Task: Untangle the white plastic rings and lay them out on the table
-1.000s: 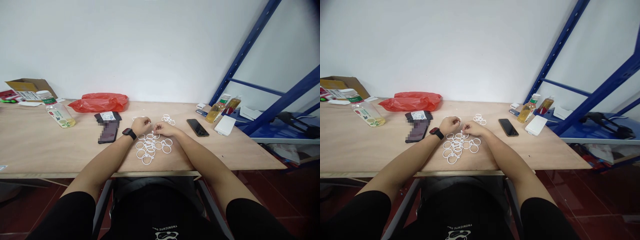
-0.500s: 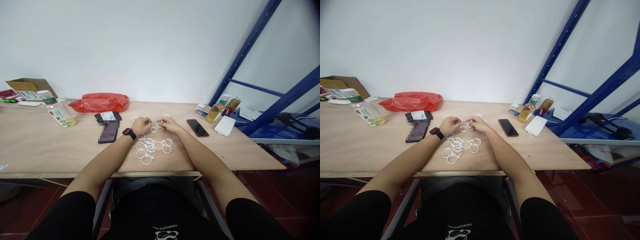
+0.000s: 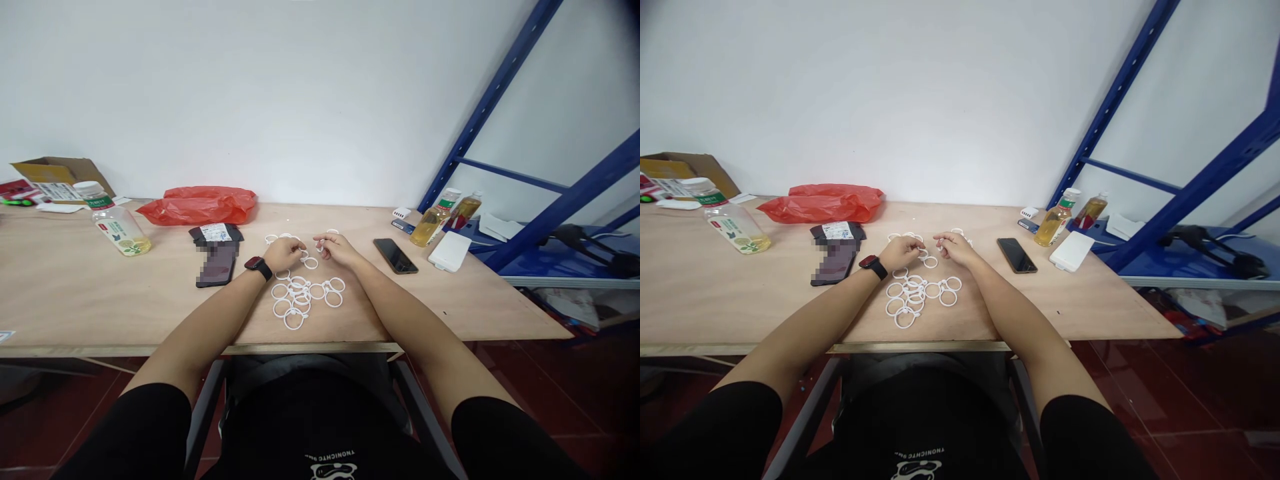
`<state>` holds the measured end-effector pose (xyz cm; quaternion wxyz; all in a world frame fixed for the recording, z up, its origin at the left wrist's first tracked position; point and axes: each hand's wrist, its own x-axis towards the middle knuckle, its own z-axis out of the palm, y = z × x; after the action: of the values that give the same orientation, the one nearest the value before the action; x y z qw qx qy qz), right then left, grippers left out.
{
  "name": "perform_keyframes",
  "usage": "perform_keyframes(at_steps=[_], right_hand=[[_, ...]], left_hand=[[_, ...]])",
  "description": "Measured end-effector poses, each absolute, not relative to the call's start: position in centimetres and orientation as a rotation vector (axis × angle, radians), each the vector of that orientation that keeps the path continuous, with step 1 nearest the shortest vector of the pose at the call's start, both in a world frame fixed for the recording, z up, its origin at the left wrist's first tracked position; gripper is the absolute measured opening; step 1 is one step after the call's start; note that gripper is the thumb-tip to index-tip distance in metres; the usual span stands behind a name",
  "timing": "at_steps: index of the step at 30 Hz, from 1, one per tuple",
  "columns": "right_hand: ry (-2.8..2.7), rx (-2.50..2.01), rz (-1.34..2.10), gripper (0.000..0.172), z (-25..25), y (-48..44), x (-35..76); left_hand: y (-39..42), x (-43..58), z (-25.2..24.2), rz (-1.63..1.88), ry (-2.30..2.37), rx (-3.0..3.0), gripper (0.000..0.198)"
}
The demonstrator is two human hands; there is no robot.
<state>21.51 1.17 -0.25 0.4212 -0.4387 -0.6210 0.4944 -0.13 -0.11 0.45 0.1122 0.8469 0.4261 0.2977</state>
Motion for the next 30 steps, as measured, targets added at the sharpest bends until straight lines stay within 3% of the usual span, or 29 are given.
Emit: perform_keyframes(at_steps=[10,30], right_hand=[[-1.565,-1.123,1.143,0.019,0.48,1.02,21.92],[-1.61,-1.217,0.961,0.021,0.3,1.76,22.51]], left_hand=[[0.26,-0.05,0.19,0.956,1.191,2.539,0.031],[0.46,-0.73,0.4,1.018,1.252,2.413,0.032]])
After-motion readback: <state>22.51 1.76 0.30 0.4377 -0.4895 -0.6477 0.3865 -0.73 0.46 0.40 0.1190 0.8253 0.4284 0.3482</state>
